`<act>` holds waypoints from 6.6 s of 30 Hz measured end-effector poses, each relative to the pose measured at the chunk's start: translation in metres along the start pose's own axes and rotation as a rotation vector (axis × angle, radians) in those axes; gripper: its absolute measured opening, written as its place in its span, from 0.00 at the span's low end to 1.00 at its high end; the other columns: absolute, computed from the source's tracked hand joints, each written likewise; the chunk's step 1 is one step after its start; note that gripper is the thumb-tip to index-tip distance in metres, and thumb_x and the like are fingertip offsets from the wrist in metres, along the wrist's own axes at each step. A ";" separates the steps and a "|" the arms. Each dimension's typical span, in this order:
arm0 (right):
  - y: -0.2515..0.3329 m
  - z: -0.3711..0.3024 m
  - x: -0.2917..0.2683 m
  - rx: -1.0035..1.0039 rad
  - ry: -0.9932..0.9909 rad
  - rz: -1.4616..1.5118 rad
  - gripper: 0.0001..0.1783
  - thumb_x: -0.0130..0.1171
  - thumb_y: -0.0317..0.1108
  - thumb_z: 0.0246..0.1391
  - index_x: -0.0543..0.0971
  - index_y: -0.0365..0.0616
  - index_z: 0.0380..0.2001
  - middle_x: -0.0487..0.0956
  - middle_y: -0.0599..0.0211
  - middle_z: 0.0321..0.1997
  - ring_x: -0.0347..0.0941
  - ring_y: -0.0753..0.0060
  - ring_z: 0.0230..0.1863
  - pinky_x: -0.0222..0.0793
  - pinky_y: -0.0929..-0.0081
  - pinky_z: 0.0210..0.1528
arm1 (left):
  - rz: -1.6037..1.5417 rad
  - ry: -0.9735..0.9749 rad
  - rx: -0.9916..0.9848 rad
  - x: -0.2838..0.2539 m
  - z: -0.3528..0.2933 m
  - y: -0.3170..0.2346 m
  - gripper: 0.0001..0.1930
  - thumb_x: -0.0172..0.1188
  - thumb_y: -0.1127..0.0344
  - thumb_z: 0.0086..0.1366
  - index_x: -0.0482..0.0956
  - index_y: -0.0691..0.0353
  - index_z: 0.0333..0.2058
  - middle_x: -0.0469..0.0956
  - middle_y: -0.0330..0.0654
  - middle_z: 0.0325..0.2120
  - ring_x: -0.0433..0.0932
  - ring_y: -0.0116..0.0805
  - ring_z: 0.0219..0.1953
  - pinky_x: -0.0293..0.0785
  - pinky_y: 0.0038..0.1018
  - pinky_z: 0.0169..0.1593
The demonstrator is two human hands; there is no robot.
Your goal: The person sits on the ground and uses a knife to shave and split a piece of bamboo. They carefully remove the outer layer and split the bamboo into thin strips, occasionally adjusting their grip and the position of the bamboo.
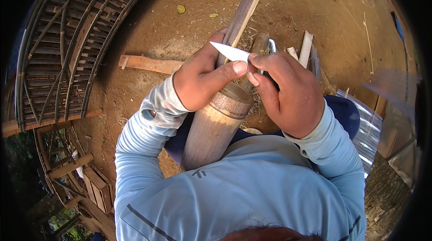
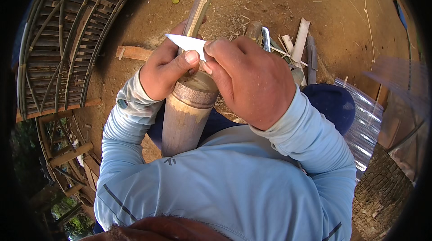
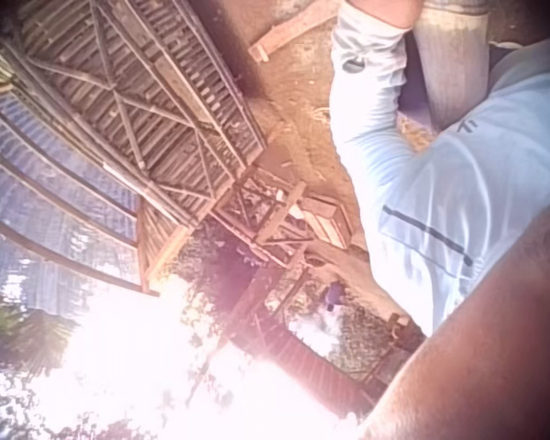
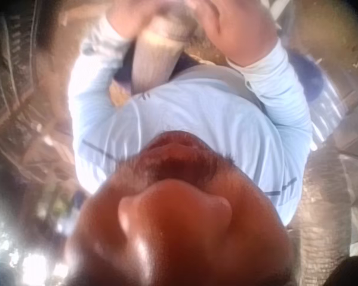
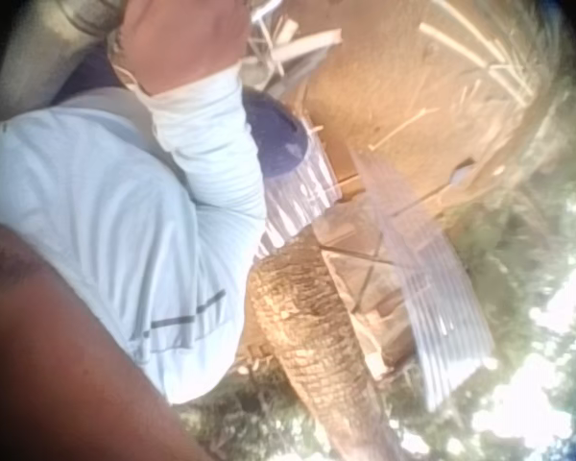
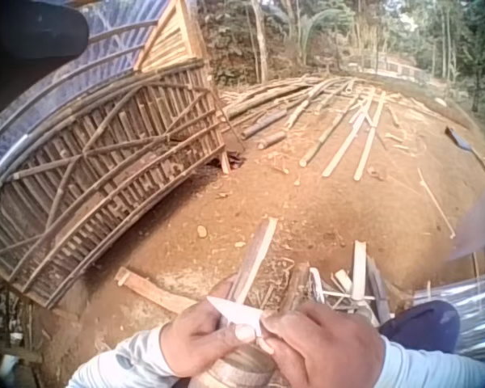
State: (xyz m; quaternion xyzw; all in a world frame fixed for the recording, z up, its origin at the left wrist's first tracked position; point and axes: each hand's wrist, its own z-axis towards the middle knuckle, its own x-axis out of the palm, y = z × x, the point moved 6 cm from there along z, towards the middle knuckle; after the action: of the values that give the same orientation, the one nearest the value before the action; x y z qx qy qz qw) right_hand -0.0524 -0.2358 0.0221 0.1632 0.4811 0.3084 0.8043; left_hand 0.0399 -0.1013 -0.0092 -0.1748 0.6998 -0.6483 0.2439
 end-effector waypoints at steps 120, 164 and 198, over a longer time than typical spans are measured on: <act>0.008 -0.011 0.006 -0.188 -0.079 0.136 0.18 0.68 0.32 0.54 0.76 0.38 0.44 0.78 0.54 0.34 0.77 0.52 0.30 0.73 0.65 0.30 | -0.413 -0.198 0.016 -0.003 -0.011 0.004 0.15 0.49 0.56 0.76 0.73 0.64 0.43 0.73 0.32 0.30 0.68 0.17 0.32 0.66 0.19 0.36; 0.009 -0.003 -0.005 -0.086 -0.031 0.056 0.13 0.67 0.32 0.57 0.76 0.39 0.42 0.79 0.54 0.33 0.79 0.52 0.31 0.74 0.65 0.31 | -0.363 -0.200 0.033 -0.005 -0.011 0.005 0.15 0.51 0.55 0.76 0.74 0.63 0.41 0.74 0.32 0.28 0.69 0.16 0.30 0.67 0.19 0.34; 0.005 -0.001 -0.016 -0.090 -0.038 -0.054 0.14 0.68 0.32 0.54 0.78 0.41 0.42 0.79 0.56 0.32 0.77 0.52 0.28 0.72 0.64 0.28 | -0.329 -0.128 0.006 -0.005 -0.012 0.006 0.19 0.50 0.53 0.75 0.72 0.66 0.49 0.73 0.33 0.35 0.71 0.19 0.37 0.67 0.19 0.43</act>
State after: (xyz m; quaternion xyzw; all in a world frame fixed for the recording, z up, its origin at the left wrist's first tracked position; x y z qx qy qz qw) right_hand -0.0602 -0.2423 0.0351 0.1196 0.4555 0.3050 0.8278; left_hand 0.0378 -0.0884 -0.0144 -0.3271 0.6430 -0.6690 0.1788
